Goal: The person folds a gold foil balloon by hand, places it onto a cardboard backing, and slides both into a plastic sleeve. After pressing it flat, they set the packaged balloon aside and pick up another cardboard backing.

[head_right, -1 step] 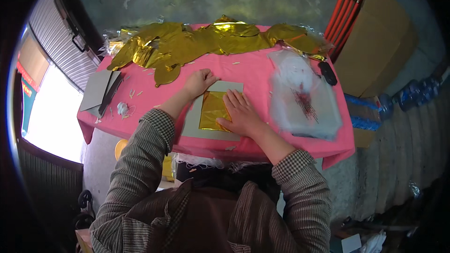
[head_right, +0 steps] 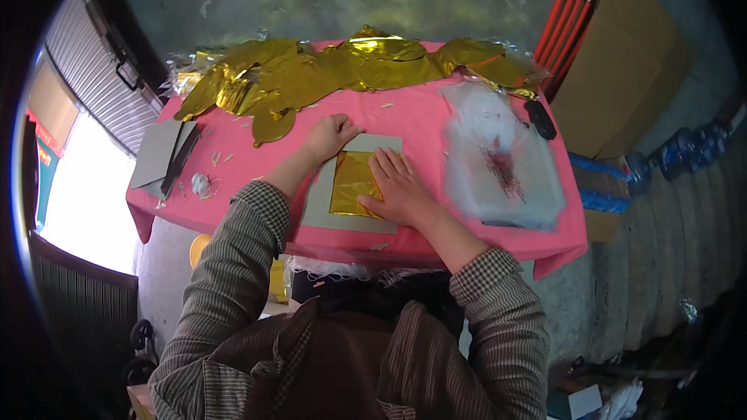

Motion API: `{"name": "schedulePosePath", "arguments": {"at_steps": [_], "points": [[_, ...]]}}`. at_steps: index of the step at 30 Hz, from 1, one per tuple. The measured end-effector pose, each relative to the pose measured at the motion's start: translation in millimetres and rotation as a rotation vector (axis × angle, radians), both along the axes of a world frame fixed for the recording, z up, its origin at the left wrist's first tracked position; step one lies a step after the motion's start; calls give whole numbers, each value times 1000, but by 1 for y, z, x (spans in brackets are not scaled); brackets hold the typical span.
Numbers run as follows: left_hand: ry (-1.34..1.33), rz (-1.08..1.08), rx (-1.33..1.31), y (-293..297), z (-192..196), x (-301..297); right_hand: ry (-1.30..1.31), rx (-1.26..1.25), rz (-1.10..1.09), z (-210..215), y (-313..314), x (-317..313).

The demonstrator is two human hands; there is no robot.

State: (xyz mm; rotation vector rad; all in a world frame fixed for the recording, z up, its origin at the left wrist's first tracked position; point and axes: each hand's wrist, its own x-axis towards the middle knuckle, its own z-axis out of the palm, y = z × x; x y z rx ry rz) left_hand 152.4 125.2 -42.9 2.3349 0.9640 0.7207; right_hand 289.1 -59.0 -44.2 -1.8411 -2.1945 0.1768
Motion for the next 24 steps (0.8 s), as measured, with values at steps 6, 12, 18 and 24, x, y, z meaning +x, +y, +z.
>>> {"name": "schedulePosePath", "arguments": {"at_steps": [6, 12, 18, 24], "points": [[114, 6, -22, 5, 0, 27, 17, -3, -84, -1, -1, 13], [-30, -188, 366, -12, 10, 46, -26, 26, -94, 2, -2, 12], [-299, -693, 678, -108, 2, 114, -46, -7, -13, -27, 11, 30], [92, -724, 700, -146, 29, 127, -381, 481, -14, -60, 12, 35]]}}
